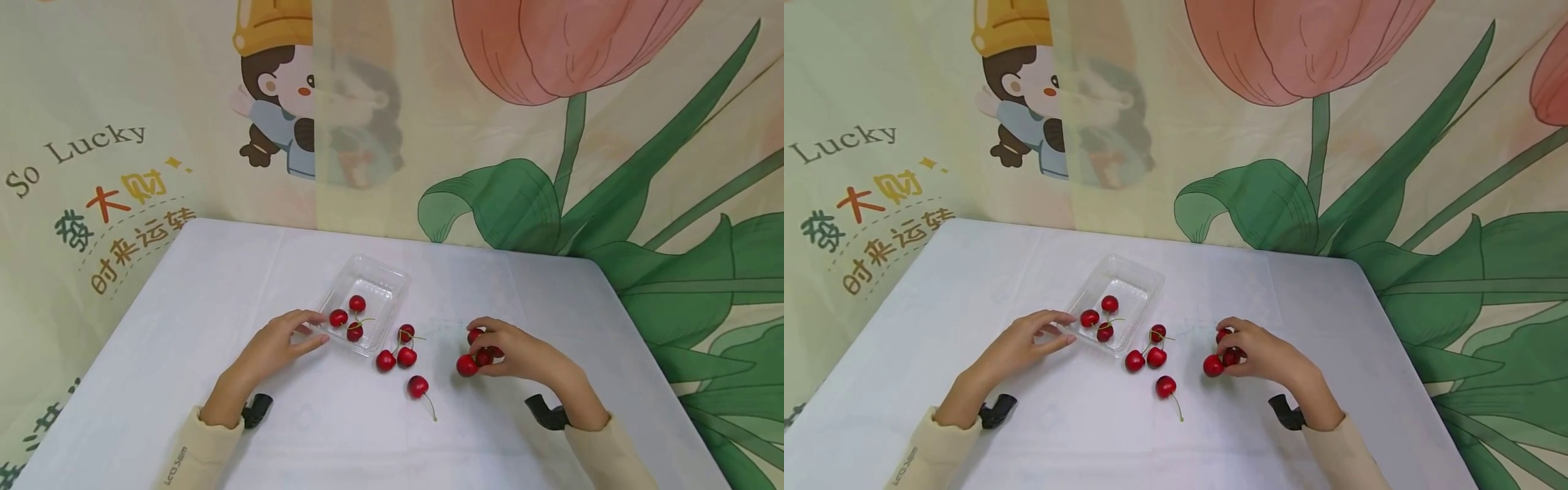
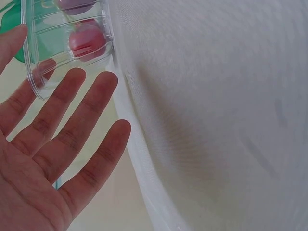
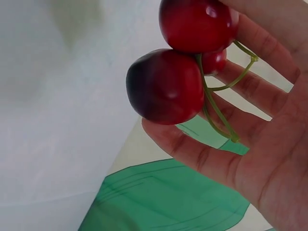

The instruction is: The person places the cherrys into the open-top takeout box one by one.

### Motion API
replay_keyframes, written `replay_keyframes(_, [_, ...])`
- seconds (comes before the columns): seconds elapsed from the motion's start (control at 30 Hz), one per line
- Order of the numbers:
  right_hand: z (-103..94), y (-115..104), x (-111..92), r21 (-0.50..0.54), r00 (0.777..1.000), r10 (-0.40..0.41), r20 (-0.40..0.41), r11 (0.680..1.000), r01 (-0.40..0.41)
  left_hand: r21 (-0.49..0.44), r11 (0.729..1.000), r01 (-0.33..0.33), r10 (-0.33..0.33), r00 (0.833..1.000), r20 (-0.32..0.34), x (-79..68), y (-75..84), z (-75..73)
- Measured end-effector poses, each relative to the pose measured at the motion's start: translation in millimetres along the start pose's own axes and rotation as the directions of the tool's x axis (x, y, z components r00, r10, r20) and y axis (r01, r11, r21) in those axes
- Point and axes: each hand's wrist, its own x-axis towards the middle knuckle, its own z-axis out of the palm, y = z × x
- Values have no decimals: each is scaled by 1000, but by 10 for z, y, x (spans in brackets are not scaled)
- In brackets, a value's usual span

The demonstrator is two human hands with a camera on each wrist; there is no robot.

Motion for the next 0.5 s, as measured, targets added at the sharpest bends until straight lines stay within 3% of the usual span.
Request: replay_keyframes(0.5, [-195, -191, 304, -31, 997, -75, -20, 997, 74, 14, 1000, -2, 2, 1000, 2, 4, 18, -1])
